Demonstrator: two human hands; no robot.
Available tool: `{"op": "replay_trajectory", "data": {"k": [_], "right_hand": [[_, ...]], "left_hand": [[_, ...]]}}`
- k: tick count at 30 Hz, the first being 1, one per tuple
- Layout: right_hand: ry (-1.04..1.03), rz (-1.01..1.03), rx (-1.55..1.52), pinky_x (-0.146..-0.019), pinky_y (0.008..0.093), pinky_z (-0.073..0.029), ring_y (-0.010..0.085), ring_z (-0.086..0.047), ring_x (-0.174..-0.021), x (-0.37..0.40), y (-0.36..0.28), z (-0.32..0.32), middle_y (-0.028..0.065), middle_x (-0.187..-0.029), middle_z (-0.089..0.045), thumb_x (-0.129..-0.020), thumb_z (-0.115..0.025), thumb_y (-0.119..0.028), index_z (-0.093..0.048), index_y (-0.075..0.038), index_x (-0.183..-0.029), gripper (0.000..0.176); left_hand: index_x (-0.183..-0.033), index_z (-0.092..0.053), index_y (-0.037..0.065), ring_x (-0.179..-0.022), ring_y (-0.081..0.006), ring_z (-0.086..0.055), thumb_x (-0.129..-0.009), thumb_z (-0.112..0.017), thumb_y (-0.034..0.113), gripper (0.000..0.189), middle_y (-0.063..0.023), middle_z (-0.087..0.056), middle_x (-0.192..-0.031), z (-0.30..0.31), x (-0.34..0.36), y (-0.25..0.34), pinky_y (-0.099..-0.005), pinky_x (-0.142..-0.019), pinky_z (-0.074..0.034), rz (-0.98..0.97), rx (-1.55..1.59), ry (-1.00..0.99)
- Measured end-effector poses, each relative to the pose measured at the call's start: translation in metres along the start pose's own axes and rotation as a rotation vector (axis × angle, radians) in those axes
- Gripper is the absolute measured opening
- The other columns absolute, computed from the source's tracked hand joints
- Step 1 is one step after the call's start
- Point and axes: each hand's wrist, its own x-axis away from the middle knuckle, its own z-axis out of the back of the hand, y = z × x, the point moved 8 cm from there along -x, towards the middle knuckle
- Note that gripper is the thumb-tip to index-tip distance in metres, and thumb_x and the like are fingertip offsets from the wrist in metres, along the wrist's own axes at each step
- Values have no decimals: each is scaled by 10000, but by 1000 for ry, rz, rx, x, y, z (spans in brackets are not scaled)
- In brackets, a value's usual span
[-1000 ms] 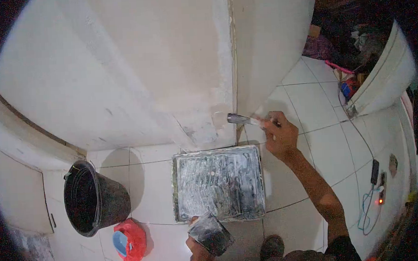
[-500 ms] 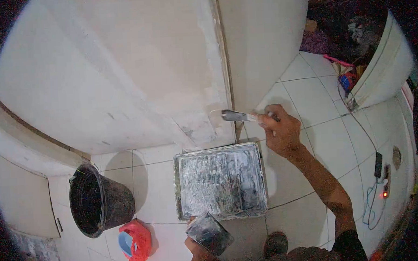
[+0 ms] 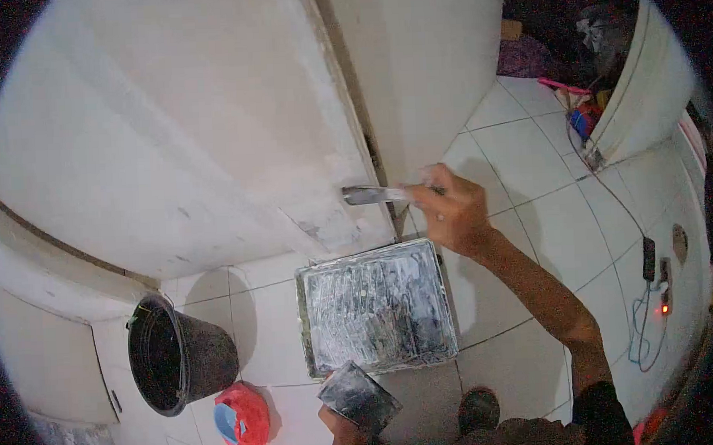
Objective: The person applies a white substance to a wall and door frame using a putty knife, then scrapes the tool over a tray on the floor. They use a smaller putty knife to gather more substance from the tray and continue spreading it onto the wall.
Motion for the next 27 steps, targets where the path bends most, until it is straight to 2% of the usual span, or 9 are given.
{"op": "replay_trajectory", "data": {"k": [2,4,9,15,18,22,24,26,27], "right_hand": [[-38,-6,22,-544,335,-512,206,-613,-645,-3,9,-8,82,-924,-567,-695,-659,-57,-697,-203,-1042,378],[-79,-5,38,-539,353,-514,219,-623,-656,4,17,-17,96,-935,-572,-693,-656,-124,-691,-210,-1054,373],[-118,-217,10,-559,373,-513,246,-618,-667,32,36,-8,113,-934,-557,-674,-663,-111,-683,-214,-1056,396],[-43,-26,-51,-553,382,-510,261,-610,-638,-2,15,-20,107,-868,-523,-696,-655,-144,-684,-236,-1068,384],[-74,-97,121,-557,383,-509,259,-618,-664,15,37,-19,106,-899,-531,-703,-652,-162,-678,-221,-1052,355],[-143,-232,58,-558,392,-507,262,-625,-681,31,35,-16,111,-954,-542,-712,-626,-135,-665,-218,-1076,375],[-13,14,-22,-564,382,-511,260,-629,-680,19,8,-14,115,-993,-552,-716,-614,-128,-668,-210,-1089,386],[-24,-7,5,-563,377,-511,256,-625,-671,8,14,-22,108,-967,-555,-698,-624,-132,-680,-211,-1074,388],[-41,-19,26,-561,371,-511,251,-621,-662,5,17,-25,102,-942,-557,-680,-634,-137,-692,-212,-1059,391]], "left_hand": [[-1186,-533,84,-871,-303,-628,-885,-372,406,469,-91,-617,-1021,1,1,3,-479,-777,-524,-12,-82,20],[-1194,-534,83,-893,-273,-632,-904,-351,386,458,-73,-622,-1042,-18,12,-8,-473,-782,-526,132,84,-213],[-1156,-545,71,-869,-251,-629,-890,-403,332,398,-68,-624,-1016,-1,19,12,-439,-753,-525,68,52,-178],[-1099,-561,53,-834,-217,-625,-870,-480,250,312,-60,-627,-976,-17,31,19,-388,-710,-524,16,-70,-157],[-1070,-569,44,-816,-200,-623,-860,-519,209,272,-56,-629,-956,-30,34,22,-362,-689,-524,-21,-104,-147],[-1032,-580,32,-792,-178,-620,-847,-570,155,223,-51,-631,-929,-31,40,32,-328,-660,-523,-61,-135,-105],[-1013,-585,26,-781,-166,-619,-840,-596,127,201,-49,-633,-916,-43,43,36,-311,-646,-523,-72,-180,-94],[-1004,-588,23,-775,-161,-618,-836,-609,114,191,-47,-633,-909,-45,41,35,-302,-639,-523,-82,-207,-99],[-996,-587,29,-781,-154,-614,-843,-600,122,179,-43,-632,-906,-39,37,42,-304,-653,-520,-241,-396,-72]]}}
